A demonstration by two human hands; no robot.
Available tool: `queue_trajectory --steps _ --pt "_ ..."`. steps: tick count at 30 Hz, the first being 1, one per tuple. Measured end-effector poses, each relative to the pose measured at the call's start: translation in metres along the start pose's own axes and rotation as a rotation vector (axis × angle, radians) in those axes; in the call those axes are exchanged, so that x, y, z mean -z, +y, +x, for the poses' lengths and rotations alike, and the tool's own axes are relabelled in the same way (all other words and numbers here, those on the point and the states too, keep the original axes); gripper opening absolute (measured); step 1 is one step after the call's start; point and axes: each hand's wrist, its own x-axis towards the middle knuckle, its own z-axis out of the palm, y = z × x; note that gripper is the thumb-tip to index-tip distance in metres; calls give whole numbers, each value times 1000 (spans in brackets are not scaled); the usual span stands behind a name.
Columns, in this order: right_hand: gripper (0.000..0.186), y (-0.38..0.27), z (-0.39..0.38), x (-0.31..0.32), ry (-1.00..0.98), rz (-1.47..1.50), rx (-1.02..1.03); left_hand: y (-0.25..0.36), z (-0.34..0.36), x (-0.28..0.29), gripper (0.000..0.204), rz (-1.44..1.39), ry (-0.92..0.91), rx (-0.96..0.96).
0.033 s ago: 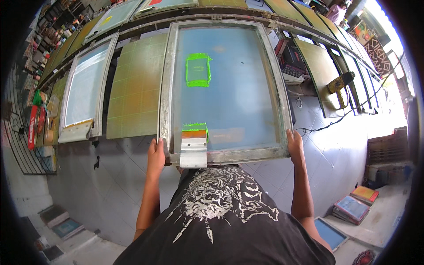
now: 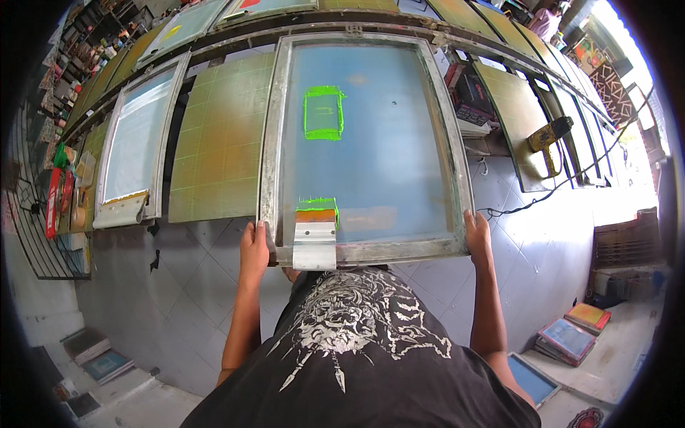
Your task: The person aligns a screen over a garment, applies green ink across it with a squeegee to print a design, dries the ink using a handheld heat gun, and uses a wrench to adjust the screen frame at a screen printing station.
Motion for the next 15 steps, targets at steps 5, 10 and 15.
queue_trajectory --steps 5,10,15 --pt "47 26 35 44 -38 -32 -44 28 -23 -61 41 102 -25 20" --pt "52 61 82 57 -66 -59 0 41 -27 -96 43 163 12 11" --pt "49 44 99 54 -74 10 42 41 -12 -112 45 170 57 7"
